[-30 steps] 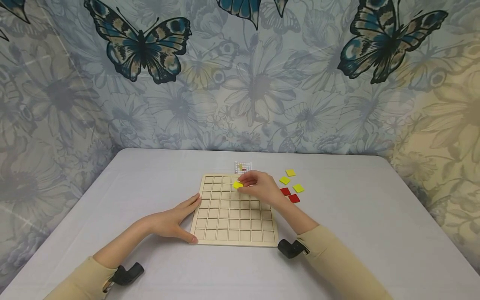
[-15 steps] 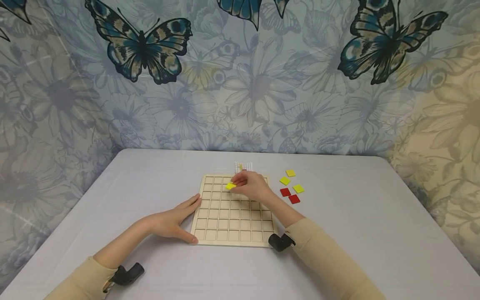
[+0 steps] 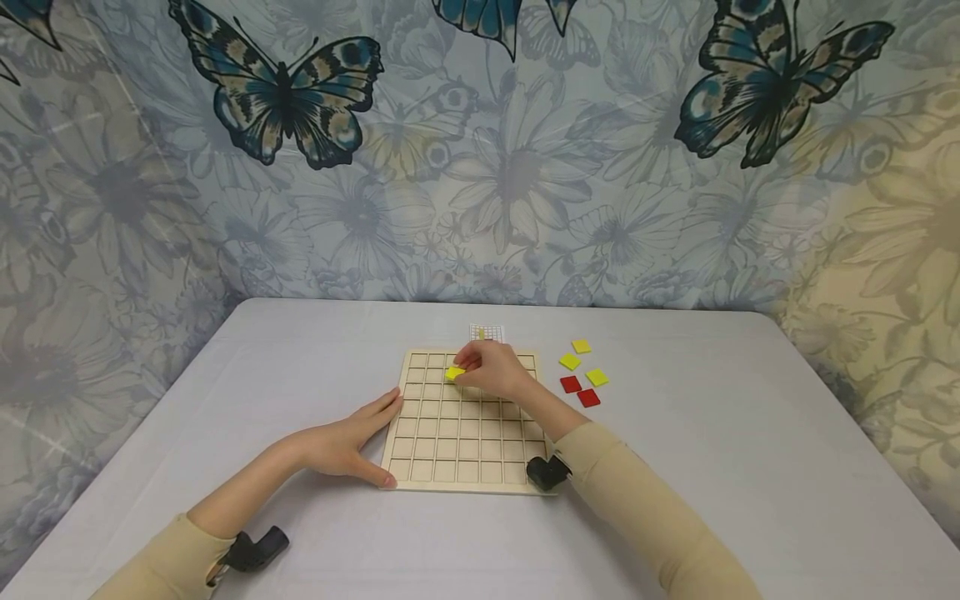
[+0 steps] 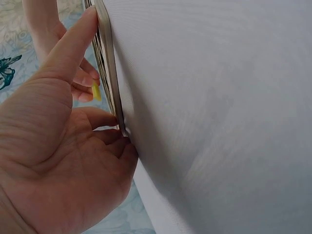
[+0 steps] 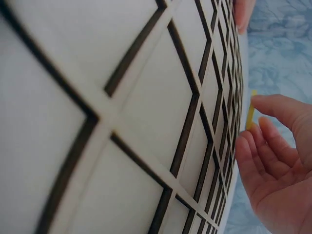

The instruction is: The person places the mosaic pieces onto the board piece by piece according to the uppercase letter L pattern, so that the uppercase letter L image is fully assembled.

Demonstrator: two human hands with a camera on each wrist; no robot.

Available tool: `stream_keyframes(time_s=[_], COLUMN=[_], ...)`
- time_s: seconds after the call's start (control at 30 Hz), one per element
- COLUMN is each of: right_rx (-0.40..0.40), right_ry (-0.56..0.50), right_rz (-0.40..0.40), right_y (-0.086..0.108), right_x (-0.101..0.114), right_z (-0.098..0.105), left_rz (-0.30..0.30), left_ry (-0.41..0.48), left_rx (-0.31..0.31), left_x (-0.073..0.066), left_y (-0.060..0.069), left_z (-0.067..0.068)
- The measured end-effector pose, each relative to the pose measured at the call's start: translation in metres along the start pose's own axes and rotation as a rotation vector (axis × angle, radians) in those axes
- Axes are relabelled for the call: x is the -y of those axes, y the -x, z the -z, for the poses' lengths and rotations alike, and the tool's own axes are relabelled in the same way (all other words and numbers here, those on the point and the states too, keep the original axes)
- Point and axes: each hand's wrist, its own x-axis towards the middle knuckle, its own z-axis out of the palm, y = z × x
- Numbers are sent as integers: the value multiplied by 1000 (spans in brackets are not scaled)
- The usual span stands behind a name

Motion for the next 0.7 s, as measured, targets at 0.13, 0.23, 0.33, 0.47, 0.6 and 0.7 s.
stream_keyframes(time_s=[0.13, 0.23, 0.33, 0.47, 0.6, 0.7], right_rx=[14, 14, 13, 14, 12, 13], right_ry=[17, 21, 20, 14, 19, 28], right_rz=[0, -4, 13, 78, 147, 141], right_y=[-3, -4, -4, -3, -2, -2], right_x=[-1, -2, -3, -5, -6, -5], right_z=[-1, -2, -2, -1, -2, -2], left_rz=[4, 10, 10, 5, 5, 7], left_ry=[-2, -6, -1, 1, 2, 3], left_rx=[2, 4, 3, 1, 2, 5], left_x=[0, -1, -1, 0, 0, -1], left_y=[1, 1, 0, 0, 0, 0], left_z=[0, 1, 1, 0, 0, 0])
